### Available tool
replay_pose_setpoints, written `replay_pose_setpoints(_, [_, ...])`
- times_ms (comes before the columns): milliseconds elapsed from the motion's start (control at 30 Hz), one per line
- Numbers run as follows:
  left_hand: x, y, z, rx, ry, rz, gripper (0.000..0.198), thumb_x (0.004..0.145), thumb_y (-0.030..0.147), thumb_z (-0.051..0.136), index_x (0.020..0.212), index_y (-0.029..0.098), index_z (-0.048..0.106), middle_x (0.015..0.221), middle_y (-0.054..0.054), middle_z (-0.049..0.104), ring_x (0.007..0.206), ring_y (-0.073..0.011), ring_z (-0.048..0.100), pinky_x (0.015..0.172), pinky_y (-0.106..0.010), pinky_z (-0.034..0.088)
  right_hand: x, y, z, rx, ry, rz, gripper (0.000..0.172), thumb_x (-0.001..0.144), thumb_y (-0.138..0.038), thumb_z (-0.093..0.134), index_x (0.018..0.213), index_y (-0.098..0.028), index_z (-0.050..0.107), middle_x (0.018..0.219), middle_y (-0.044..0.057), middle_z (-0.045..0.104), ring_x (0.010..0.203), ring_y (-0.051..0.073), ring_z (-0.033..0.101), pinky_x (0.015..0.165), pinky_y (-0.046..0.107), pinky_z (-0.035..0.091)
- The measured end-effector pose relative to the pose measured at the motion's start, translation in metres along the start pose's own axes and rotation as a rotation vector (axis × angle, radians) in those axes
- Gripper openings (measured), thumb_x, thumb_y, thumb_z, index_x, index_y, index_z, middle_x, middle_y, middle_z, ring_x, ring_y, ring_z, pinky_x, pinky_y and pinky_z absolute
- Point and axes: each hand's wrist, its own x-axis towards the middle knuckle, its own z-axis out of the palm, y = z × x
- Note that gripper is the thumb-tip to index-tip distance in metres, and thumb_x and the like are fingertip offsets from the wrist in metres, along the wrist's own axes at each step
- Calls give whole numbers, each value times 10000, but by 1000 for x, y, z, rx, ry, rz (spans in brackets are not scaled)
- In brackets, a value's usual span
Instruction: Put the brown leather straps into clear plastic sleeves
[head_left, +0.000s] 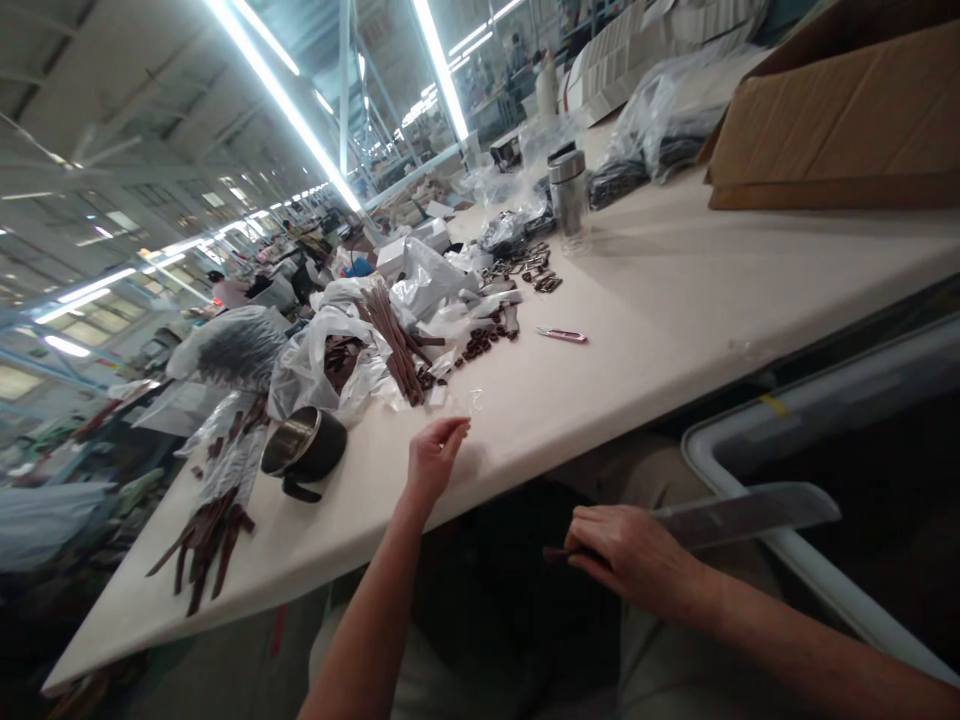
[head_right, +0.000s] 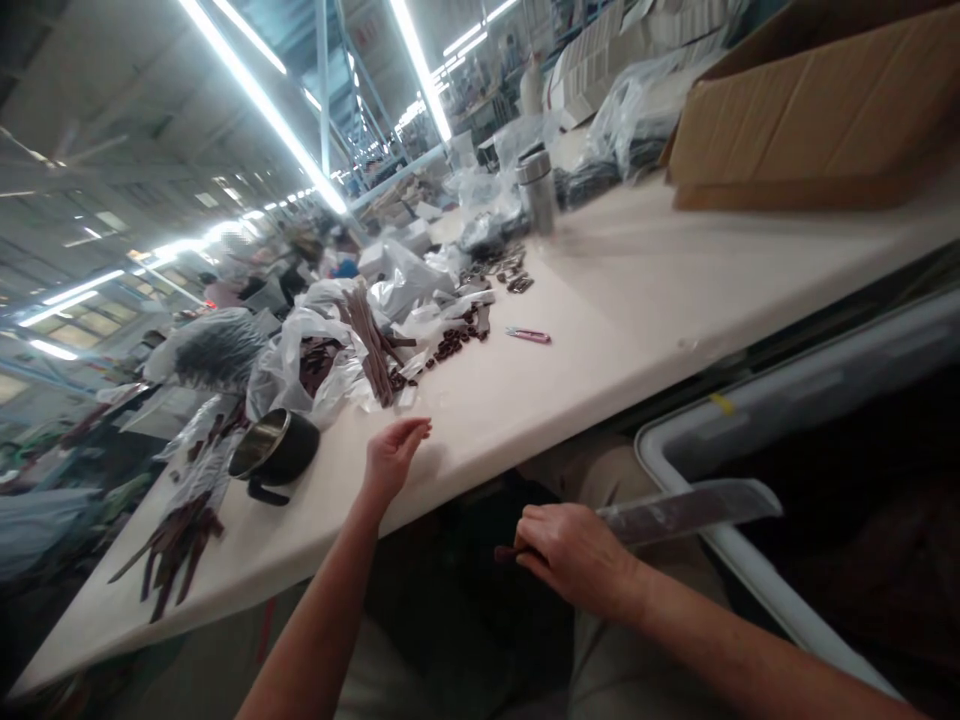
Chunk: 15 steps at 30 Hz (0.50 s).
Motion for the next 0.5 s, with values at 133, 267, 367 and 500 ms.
replay_pose_setpoints(133, [60,-10,-3,275,88,54,199,882,253,574,943,196,755,1033,-86,741,915,-212,683,905,-337,513,1,3,0,11,-23,45,53,873,-139,636,838,-179,631,858,42,671,779,196,636,685,288,423])
replay_pose_setpoints(267, [99,-17,2,342,118,24,106,799,177,653,838,173,752,952,-111,740,976,-259,667,981,-379,453,1,7,2,-13,-25,73,59,851,-137,659,822,-179,630,837,39,666,760,196,637,676,288,430])
replay_pose_setpoints(367, [114,-23,4,334,155,2,49,748,130,685,736,153,726,823,-98,730,905,-244,681,923,-350,466,0,9,6,-18,2,79,77,834,-125,666,808,-186,628,817,30,662,746,192,642,666,283,440])
replay_pose_setpoints(500, [115,-25,-4,225,245,-21,42,748,129,703,772,159,719,780,-68,726,831,-219,692,824,-323,491,0,10,5,-8,50,75,96,820,-105,662,794,-187,619,799,25,658,732,192,646,651,286,448])
